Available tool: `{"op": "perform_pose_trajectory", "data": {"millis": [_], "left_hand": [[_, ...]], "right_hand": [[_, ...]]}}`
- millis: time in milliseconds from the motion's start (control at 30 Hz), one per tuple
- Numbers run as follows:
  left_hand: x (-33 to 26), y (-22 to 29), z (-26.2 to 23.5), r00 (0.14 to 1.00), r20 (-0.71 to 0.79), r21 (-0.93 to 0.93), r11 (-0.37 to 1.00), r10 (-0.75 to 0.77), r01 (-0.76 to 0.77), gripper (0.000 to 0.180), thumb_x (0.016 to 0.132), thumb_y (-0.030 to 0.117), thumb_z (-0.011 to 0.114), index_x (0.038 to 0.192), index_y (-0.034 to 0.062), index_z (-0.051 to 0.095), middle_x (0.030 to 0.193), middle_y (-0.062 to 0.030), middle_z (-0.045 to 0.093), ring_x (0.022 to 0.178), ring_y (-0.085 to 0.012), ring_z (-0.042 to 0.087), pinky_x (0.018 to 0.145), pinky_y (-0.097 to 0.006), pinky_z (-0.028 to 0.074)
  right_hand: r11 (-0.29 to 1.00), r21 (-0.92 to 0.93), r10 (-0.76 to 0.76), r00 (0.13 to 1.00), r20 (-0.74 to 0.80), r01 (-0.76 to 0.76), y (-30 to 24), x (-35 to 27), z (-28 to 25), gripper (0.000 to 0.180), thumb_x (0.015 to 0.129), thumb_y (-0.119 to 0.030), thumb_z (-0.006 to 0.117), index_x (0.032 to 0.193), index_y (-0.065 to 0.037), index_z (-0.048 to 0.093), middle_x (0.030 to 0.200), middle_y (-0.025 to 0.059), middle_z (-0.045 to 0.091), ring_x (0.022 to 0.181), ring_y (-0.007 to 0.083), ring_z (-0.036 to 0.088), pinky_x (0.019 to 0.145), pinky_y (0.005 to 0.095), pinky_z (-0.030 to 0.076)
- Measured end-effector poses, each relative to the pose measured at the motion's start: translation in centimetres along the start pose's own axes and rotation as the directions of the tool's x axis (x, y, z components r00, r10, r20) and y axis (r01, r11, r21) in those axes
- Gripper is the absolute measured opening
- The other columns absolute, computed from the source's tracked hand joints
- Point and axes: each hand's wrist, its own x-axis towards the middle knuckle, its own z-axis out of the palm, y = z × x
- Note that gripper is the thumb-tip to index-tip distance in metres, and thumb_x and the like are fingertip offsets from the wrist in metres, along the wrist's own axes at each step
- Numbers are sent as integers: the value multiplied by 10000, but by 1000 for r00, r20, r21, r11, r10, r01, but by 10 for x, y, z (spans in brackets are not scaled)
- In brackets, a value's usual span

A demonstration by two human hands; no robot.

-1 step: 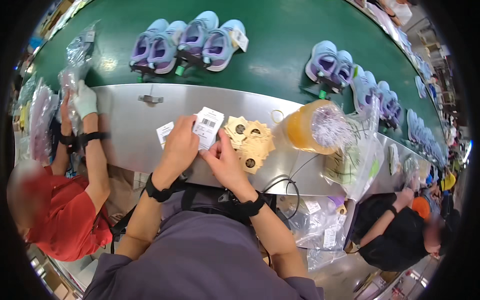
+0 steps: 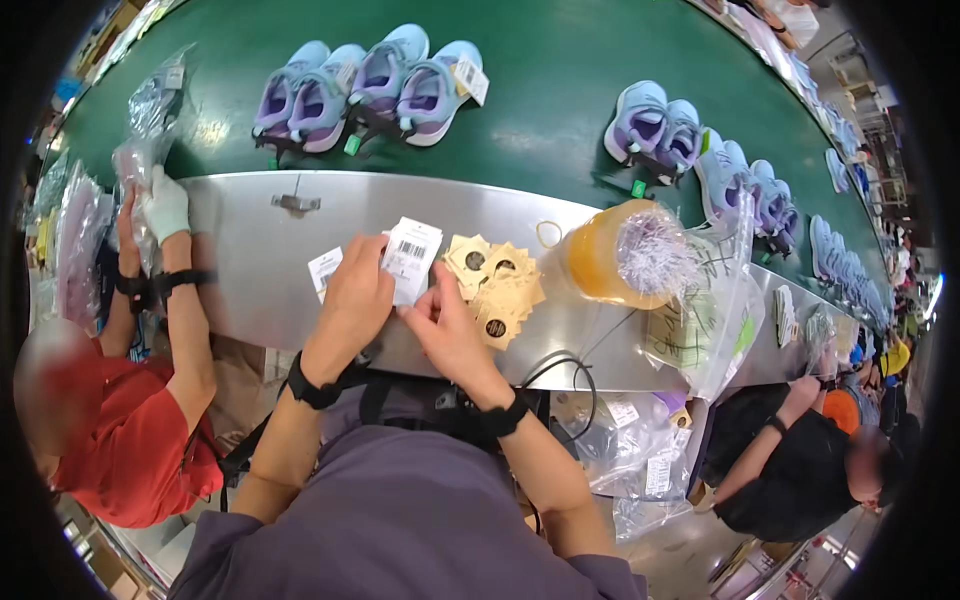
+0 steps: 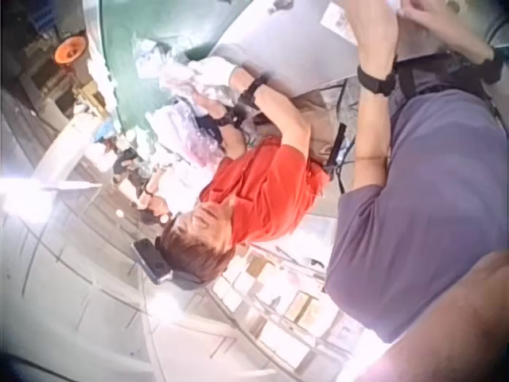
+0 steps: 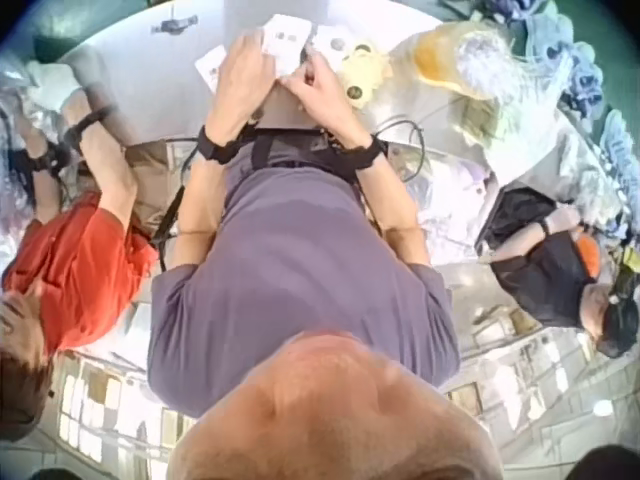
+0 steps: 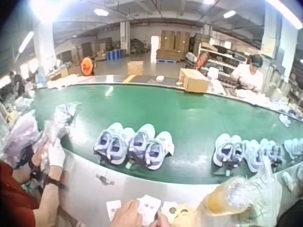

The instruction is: The person attaches paper tags to a row of light blue and purple sneakers on a green conveyor belt. They pick up tags from a pile, use a plastic pin to secure them to the shoe tongue, and then move the tagged shoes down the line.

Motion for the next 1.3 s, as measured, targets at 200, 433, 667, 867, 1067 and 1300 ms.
{"op": "perform_pose_trajectory", "data": {"millis": [200, 433, 667, 867, 1067, 1300], "left_hand": [[18, -5, -7, 998, -60, 44, 999, -23, 26, 258, 828, 175, 684, 930, -13, 541, 892, -152, 564, 721, -304, 561, 633, -399, 454], [37, -9, 0, 982, 59, 31, 983, -181, 179, 357, 744, 274, 781, 736, 8, 543, 682, -113, 532, 596, -245, 516, 554, -354, 416], [36, -16, -3, 994, 81, 15, 997, -75, 74, 361, 765, 349, 733, 740, 24, 578, 702, -143, 583, 639, -301, 564, 583, -416, 415], [35, -35, -20, 942, 273, -310, 910, -194, 277, 228, 873, 218, 636, 903, -8, 644, 776, -80, 644, 704, -157, 588, 634, -318, 455], [30, -6, -54, 893, 378, -640, 627, -246, 444, 146, 870, 63, 616, 982, -18, 664, 840, -46, 668, 740, -98, 612, 665, -250, 494], [3, 46, -35, 489, 853, -514, 130, 183, 848, 90, 829, 6, 676, 911, -19, 648, 1071, -136, 647, 960, -157, 627, 838, -273, 518]], "right_hand": [[967, -198, -180, 981, -73, 163, -19, -41, -21, 560, 871, -89, 647, 1359, -5, 387, 741, -13, 431, 614, 68, 443, 516, 245, 411], [471, -872, -519, 841, -153, 133, -17, -64, -69, 328, 743, -124, 752, 1024, -60, 596, 766, 74, 525, 625, 220, 565, 567, 322, 454], [548, -830, -467, 861, -203, 102, -2, -52, -80, 212, 736, -89, 752, 863, -55, 587, 727, 42, 509, 611, 180, 501, 560, 311, 416], [953, -287, 9, 960, -280, -93, -15, -63, -101, 109, 816, -47, 704, 804, -29, 598, 666, -94, 402, 609, 10, 341, 529, 182, 261], [761, -598, -497, 818, -290, 251, -42, -84, -94, 135, 677, 33, 727, 757, -61, 672, 633, -28, 422, 543, 57, 371, 490, 219, 275], [-112, -716, -786, 380, 488, 689, -63, -83, -81, 273, 530, -98, 721, 794, -161, 690, 620, -38, 362, 498, 109, 385, 401, 252, 286]]}}
